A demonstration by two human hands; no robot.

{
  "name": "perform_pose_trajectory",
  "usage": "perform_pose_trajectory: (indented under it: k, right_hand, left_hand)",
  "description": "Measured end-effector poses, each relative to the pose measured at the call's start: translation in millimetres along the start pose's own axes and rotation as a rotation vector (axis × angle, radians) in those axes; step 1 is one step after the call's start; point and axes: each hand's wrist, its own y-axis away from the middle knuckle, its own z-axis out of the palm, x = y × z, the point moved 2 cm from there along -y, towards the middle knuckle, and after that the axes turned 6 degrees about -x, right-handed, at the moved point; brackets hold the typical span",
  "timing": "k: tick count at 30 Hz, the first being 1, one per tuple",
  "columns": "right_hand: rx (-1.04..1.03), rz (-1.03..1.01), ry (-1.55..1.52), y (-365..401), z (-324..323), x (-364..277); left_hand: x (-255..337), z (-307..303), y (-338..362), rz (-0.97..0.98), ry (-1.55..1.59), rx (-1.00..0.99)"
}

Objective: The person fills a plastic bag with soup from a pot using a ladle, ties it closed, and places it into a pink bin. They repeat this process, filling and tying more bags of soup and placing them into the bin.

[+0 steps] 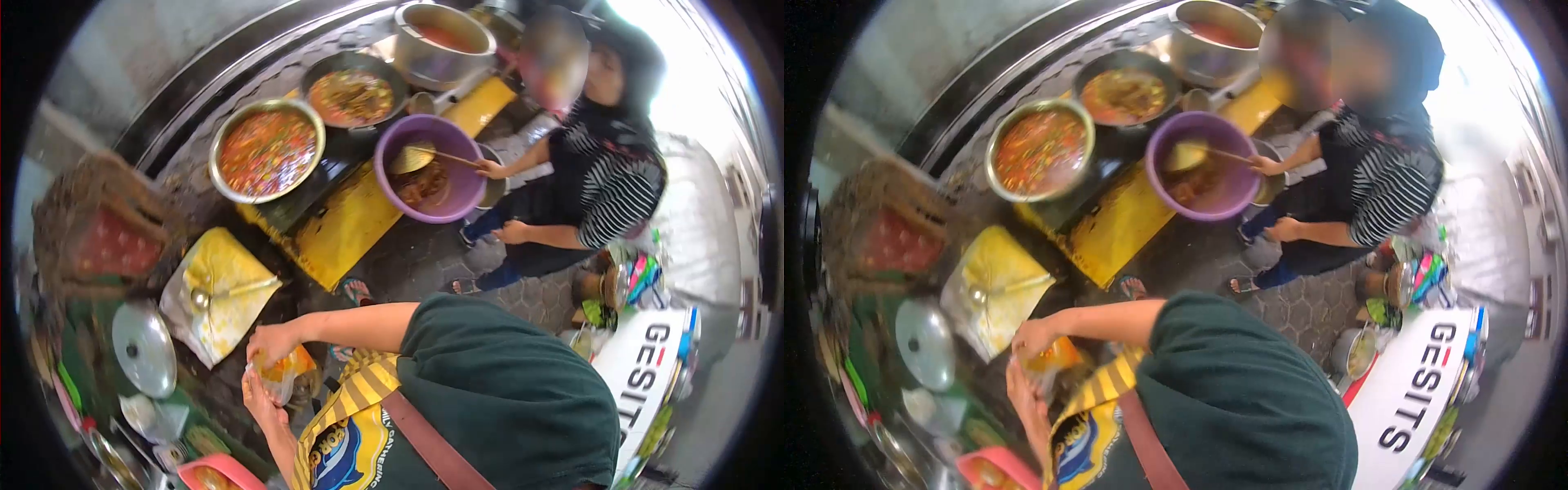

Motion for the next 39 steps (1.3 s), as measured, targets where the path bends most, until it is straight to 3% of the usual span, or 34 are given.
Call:
perform_pose_trajectory:
  k: [6,9,13,15,20,23,32,35,39]
  right_hand:
    - [0.075,0.222,-0.007,35,-54,-38]
    - [0.372,0.194,0.137,56,-75,-58]
    - [0.549,0.199,0.205,70,-94,-68]
    - [0.600,0.317,0.193,75,-102,-71]
    - [0.586,0.344,0.348,87,-129,-78]
    - [0.533,0.364,0.506,91,-143,-82]
    - [0.403,0.361,0.567,81,-167,-86]
    - [0.537,0.364,0.737,78,-174,-99]
    - [0.481,0.344,0.975,71,-188,-118]
  left_hand:
    - [17,37,7,0.072,-0.139,-0.161]
    - [23,54,6,0.145,-0.162,-0.273]
    - [28,74,-11,0.195,-0.203,-0.324]
    - [31,83,-19,0.242,-0.155,-0.338]
    - [38,93,-41,0.264,-0.116,-0.403]
    - [42,99,-42,0.263,-0.183,-0.340]
    - [54,106,-54,0.255,-0.273,-0.249]
    - [63,112,-50,0.204,-0.287,-0.307]
    - [73,111,-47,0.174,-0.263,-0.331]
